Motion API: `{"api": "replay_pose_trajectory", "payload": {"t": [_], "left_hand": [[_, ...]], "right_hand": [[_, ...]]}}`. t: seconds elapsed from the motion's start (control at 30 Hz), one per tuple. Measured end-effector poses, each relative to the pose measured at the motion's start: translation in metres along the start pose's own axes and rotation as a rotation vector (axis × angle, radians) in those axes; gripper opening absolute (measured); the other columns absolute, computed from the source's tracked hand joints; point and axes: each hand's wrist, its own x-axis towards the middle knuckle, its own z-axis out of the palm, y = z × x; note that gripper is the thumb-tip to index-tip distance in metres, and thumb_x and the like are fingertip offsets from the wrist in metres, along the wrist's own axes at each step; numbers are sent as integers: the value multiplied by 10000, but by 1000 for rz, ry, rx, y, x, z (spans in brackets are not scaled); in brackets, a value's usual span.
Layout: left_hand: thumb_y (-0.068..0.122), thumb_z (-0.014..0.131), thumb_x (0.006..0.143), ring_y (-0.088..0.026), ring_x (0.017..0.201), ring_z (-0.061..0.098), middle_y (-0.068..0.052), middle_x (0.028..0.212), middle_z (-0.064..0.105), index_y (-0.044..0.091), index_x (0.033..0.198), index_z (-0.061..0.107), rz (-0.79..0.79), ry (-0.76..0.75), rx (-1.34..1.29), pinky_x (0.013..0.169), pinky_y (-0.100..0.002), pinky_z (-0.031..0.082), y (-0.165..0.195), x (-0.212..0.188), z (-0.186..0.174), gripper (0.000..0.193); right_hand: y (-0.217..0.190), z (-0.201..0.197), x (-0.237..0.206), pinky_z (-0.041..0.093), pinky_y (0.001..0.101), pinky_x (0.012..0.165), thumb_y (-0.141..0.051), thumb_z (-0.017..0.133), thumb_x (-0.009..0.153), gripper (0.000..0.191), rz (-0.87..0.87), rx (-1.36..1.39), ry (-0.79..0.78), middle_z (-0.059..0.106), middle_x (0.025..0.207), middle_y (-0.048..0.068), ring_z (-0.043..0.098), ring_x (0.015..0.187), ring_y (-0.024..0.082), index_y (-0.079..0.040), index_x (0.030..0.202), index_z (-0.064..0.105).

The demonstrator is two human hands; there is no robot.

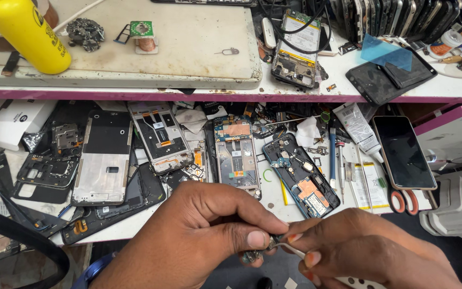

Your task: The person disassembles a smartphone using a screwdriver and tweezers. They remove screws from the bottom of the device, detach a small circuit board, and use tweezers to separate a tiny component from the board.

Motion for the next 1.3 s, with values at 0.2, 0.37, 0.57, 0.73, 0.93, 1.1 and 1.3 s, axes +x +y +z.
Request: {"api": "replay_pose_trajectory", "payload": {"t": [0.2,0.37,0.57,0.73,0.93,1.1,1.3], "left_hand": [[-12,693,912,-125,723,663,-87,849,730,-41,1049,743,24,35,-194,672,-278,576,-7,4,2,149],[-36,696,903,-135,755,672,-102,862,736,-60,1046,746,59,63,-195,686,-282,566,-11,3,1,153],[-53,713,879,-138,699,682,-112,809,755,-57,1019,782,0,27,-148,658,-289,593,-8,2,-1,156],[-45,712,887,-132,690,684,-105,800,762,-53,1016,792,-18,-1,-108,657,-279,595,-5,1,-2,152],[-10,716,915,-141,768,689,-96,844,748,-41,1070,771,31,2,-34,710,-291,587,-9,-1,-5,167],[80,649,914,-287,911,706,-90,909,738,101,1002,734,232,258,1197,789,-454,549,-27,3,-11,124],[36,624,747,-348,913,674,-134,898,656,59,884,674,185,192,1435,738,-492,559,-49,15,1,148]], "right_hand": [[-15,23,7,621,254,749,-60,808,806,187,116,-156,176,717,1042,89,754,923,158,-124,949,705],[-13,36,4,629,275,776,-19,791,810,179,88,-171,282,743,963,66,765,923,168,-107,902,666],[-5,15,1,658,307,805,-39,816,783,247,92,-19,121,736,982,84,772,950,187,-114,959,659],[-7,6,15,675,323,830,-53,812,826,251,41,14,63,786,968,80,779,966,186,-122,993,637],[2,1,22,669,349,808,-12,768,851,178,-70,81,61,763,958,145,778,962,233,-69,958,638],[11,1,3,677,352,827,-10,761,846,109,126,-54,288,729,919,153,779,967,239,-42,874,661],[14,5,-3,648,376,845,33,742,808,98,247,-20,384,715,952,193,771,994,275,3,860,665]]}}
